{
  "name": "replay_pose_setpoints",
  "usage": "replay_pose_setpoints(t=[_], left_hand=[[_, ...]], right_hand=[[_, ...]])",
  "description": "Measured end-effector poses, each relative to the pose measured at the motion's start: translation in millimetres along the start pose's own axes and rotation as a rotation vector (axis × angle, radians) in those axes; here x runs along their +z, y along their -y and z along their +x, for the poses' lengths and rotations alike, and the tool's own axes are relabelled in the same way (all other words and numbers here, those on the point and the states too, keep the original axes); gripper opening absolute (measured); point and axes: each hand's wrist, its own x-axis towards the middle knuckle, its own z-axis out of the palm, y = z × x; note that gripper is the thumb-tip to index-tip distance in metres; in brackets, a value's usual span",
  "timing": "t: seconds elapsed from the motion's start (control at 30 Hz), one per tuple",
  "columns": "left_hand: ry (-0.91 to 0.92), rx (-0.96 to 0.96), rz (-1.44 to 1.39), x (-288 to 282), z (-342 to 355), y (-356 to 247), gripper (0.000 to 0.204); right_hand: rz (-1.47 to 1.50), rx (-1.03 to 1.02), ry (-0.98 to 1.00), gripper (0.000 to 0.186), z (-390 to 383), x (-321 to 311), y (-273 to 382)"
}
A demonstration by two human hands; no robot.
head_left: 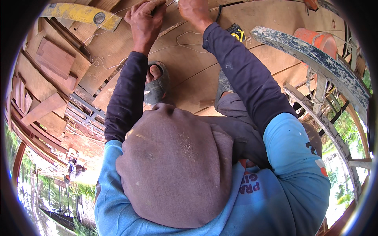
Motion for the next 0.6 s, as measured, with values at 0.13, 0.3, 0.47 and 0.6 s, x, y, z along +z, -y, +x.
replay_pose_setpoints(t=[0.13, 0.3, 0.47, 0.6], left_hand=[[0.032, 0.015, 0.039, 1.4, -0.3, 7.1, 0.018], [0.027, -0.087, -0.02, -1.2, 1.7, 0.6, 0.022], [0.08, -0.041, 0.023, -4.8, 6.8, -4.9, 0.02], [0.072, -0.026, 0.08, -0.4, 7.9, -0.7, 0.017]], right_hand=[[-0.037, 0.039, 0.038, 0.027, 2.2, -1.3, 8.0], [0.006, -0.026, 0.048, 0.023, 1.6, -0.7, 2.4], [-0.002, 0.008, 0.103, 0.018, 2.4, -3.2, 5.0], [0.015, -0.036, 0.107, 0.017, 0.2, -0.6, 0.0]])
